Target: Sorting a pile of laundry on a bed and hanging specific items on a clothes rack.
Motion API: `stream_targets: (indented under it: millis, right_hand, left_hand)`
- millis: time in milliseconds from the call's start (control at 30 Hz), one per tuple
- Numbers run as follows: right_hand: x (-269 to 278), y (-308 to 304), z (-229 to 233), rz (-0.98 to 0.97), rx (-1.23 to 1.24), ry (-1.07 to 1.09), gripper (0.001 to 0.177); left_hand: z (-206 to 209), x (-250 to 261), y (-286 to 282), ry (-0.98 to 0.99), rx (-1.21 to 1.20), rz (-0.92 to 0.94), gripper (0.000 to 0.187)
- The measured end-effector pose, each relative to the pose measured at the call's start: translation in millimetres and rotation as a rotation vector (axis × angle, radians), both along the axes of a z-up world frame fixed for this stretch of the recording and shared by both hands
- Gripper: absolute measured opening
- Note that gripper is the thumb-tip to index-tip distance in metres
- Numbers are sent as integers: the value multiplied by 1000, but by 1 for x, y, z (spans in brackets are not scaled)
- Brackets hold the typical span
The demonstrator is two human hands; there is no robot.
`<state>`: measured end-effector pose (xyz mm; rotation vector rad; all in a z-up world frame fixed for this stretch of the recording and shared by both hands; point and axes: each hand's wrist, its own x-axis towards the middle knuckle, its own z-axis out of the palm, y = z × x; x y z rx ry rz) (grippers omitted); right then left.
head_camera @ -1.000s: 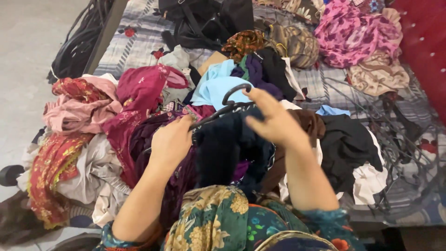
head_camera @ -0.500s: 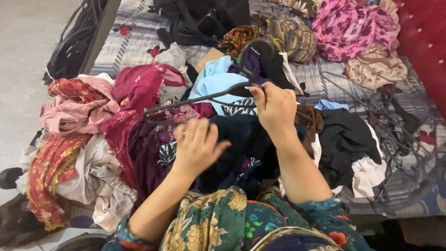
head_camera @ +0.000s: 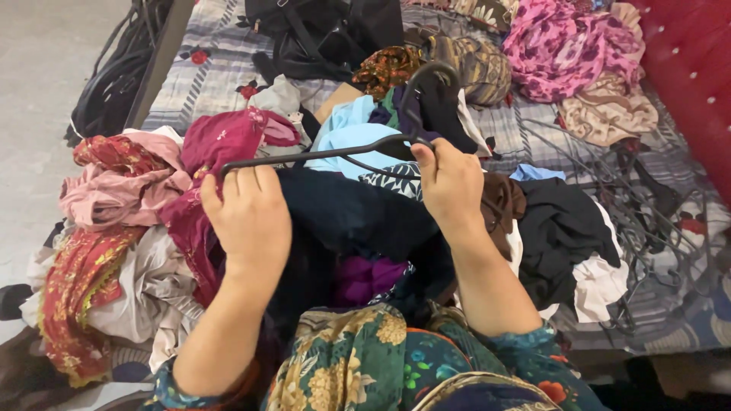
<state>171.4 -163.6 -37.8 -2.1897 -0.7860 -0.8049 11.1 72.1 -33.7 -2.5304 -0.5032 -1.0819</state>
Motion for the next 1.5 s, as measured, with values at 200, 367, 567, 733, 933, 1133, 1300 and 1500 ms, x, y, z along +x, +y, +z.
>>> stream_targets:
  millis: [200, 367, 567, 733, 933, 1133, 1300, 1500]
  right_hand:
    - [-6, 10, 16, -29, 10, 59, 44]
    - [-15, 15, 21, 40, -47, -48, 42]
    - [-11, -16, -2, 31, -113, -64, 40]
    - [-23, -55, -11, 87, -133, 52, 39]
    - [-42, -89, -15, -74, -399, 89, 48]
    - [-38, -139, -24, -76, -573, 215, 52]
    - [-15, -178, -58, -108, -590, 239, 55]
    - [30, -190, -90, -85, -538, 212, 50]
  left_hand:
    - [1, 9, -46, 183, -120, -703, 25]
    - [-18, 30, -26, 352, -210, -609, 35]
    - [-27, -5, -1, 305, -281, -454, 28]
    - [-37, -32, -13, -99, -105, -1087, 10]
    - [-62, -1, -53, -161, -624, -822, 40]
    - [-173, 49, -107, 618, -986, -1275, 38]
    - [-195, 109, -124, 280, -1152, -1062, 36]
    - [-214, 171, -140, 407, -634, -645, 89]
